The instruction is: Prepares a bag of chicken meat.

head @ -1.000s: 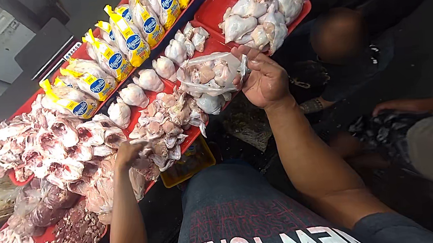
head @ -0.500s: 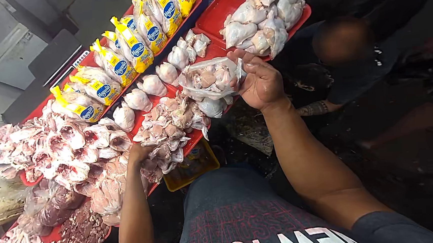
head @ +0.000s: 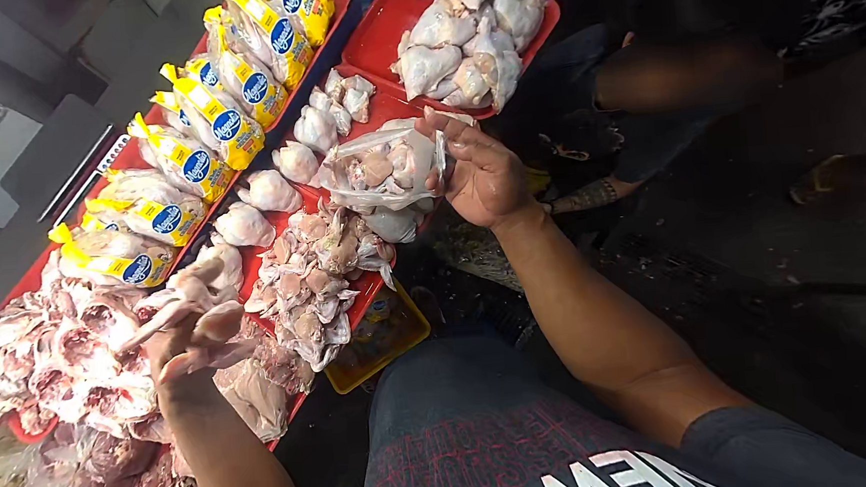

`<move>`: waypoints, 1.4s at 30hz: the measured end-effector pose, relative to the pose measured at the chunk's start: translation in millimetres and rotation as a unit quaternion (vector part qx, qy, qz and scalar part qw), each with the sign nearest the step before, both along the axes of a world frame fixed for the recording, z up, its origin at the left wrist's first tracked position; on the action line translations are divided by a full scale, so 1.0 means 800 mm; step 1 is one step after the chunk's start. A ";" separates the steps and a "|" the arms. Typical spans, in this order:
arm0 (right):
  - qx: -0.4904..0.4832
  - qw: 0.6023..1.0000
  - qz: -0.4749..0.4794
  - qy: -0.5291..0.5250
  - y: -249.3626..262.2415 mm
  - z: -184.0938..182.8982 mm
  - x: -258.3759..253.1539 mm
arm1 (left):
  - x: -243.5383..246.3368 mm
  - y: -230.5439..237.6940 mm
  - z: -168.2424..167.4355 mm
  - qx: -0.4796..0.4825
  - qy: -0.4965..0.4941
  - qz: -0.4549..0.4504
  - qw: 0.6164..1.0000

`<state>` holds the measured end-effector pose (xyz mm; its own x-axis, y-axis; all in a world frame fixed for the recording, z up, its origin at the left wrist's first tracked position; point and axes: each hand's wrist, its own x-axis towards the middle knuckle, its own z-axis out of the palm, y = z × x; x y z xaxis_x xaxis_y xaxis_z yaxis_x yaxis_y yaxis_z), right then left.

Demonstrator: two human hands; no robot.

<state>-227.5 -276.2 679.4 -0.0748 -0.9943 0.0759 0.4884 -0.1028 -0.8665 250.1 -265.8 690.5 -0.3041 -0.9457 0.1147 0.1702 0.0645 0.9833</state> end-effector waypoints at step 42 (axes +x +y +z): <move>-0.028 0.996 0.072 0.034 -0.059 0.036 -0.026 | -0.279 -0.183 -0.074 0.143 -0.348 -0.007 0.927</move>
